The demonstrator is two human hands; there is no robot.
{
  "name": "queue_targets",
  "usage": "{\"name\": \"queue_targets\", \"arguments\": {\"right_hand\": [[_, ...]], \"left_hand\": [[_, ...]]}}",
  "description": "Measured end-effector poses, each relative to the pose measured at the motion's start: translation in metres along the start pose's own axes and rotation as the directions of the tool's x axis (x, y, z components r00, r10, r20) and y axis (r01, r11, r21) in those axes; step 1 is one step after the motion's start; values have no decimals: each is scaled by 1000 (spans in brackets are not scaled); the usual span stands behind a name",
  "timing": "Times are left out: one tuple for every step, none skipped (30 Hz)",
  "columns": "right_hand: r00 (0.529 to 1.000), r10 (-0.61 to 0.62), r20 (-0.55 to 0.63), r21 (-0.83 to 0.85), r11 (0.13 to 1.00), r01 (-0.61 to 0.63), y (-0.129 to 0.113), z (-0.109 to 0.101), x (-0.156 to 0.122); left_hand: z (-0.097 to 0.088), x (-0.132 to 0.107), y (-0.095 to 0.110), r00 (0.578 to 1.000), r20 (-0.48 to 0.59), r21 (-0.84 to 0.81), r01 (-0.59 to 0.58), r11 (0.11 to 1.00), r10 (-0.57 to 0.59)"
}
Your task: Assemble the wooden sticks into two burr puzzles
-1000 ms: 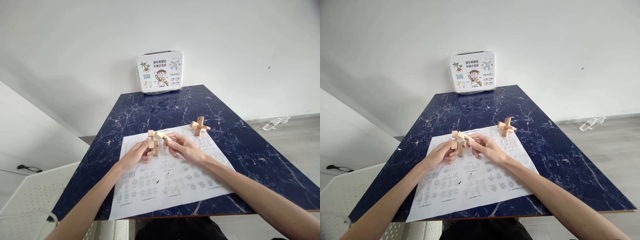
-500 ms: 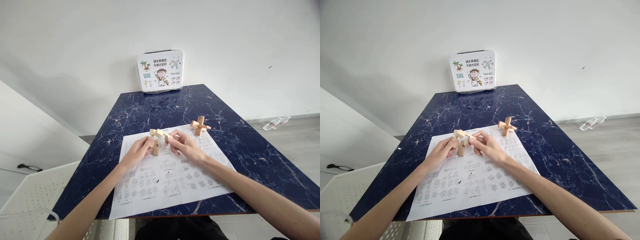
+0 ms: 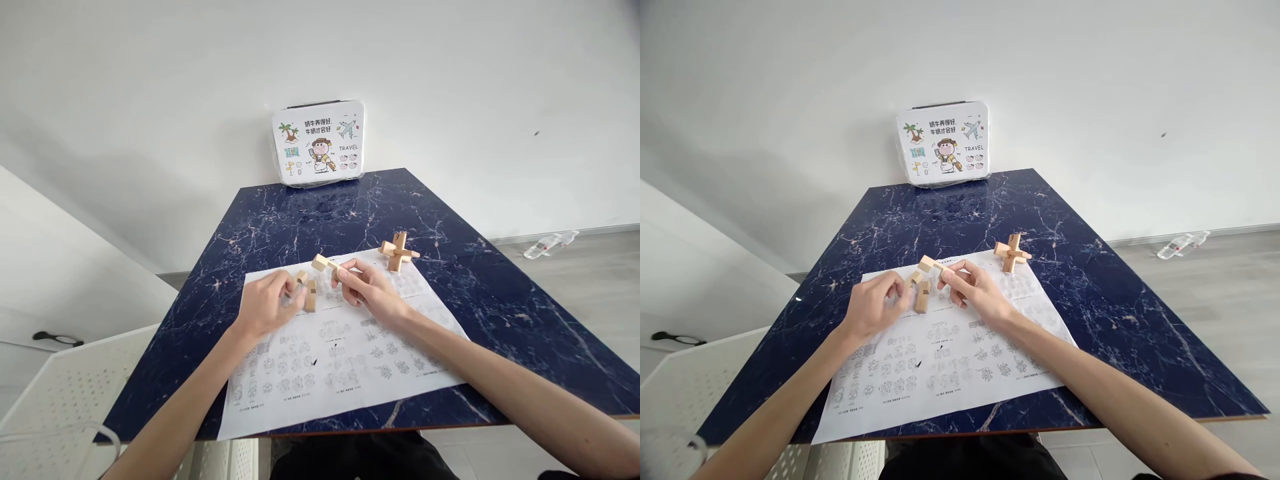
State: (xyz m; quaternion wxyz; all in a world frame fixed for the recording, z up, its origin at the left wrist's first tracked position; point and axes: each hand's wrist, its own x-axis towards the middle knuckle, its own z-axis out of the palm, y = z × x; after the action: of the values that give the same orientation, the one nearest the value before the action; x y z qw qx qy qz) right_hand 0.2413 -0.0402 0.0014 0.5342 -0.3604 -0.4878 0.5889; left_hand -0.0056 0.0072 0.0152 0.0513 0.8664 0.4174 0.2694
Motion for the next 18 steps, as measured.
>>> {"name": "queue_targets", "arguments": {"right_hand": [[1000,4,-6,1,1000,-4,0,0,0],[1000,8,-12,2,1000,-8,0,0,0],[1000,12,-16,2,1000,-12,0,0,1],[1000,13,-19,3,1000,-13,0,1,1],[1000,14,-21,4,1000,-14,0,1,1],[1000,15,-21,4,1000,-14,0,1,1],[1000,13,-19,3,1000,-13,0,1,1],[1000,12,-16,1,1000,-12,1,0,1],[1000,11,-13,-1,1000,-11,1,0,1],[1000,11,-11,-3,1000,-11,2,0,1],[1000,11,-11,-4,1000,-11,2,0,1],[1000,11,-13,-6,1000,-11,3,0,1],[1000,11,-14,-8,1000,-11,3,0,1],[1000,9,-14,-11,1000,-10,4,0,1],[1000,3,-12,-15,1000,-4,4,0,1],[1000,-4,-10,-19,1000,4,4,0,1],[1000,-14,-10,-21,1000,13,4,0,1],[1000,-24,-12,-19,1000,24,4,1,1]], "left_hand": [[1,-1,2,998,51,-4,-22,1000,23],[2,-3,3,995,93,-9,-41,999,42],[4,-4,4,991,119,-15,-55,998,56],[6,-5,5,989,131,-24,-61,998,64],[8,-5,5,990,128,-30,-57,998,60],[10,-6,5,992,119,-32,-45,998,48],[11,-6,5,993,113,-35,-27,999,31],[12,-5,6,994,109,-42,-5,999,10],[12,-5,7,994,109,-61,22,998,-16],[10,-4,8,993,113,-97,56,994,-45],[9,-3,11,989,124,-152,97,984,-78],[6,-2,13,983,144,-225,145,963,-115],[4,-1,16,973,170,-306,202,930,-155],[1,0,19,958,211,-385,264,884,-195],[-2,1,22,939,259,-455,327,828,-228],[-4,3,24,917,309,-513,384,768,-253],[-5,4,26,896,355,-558,431,709,-266],[-6,5,27,878,395,-591,468,657,-270]]}}
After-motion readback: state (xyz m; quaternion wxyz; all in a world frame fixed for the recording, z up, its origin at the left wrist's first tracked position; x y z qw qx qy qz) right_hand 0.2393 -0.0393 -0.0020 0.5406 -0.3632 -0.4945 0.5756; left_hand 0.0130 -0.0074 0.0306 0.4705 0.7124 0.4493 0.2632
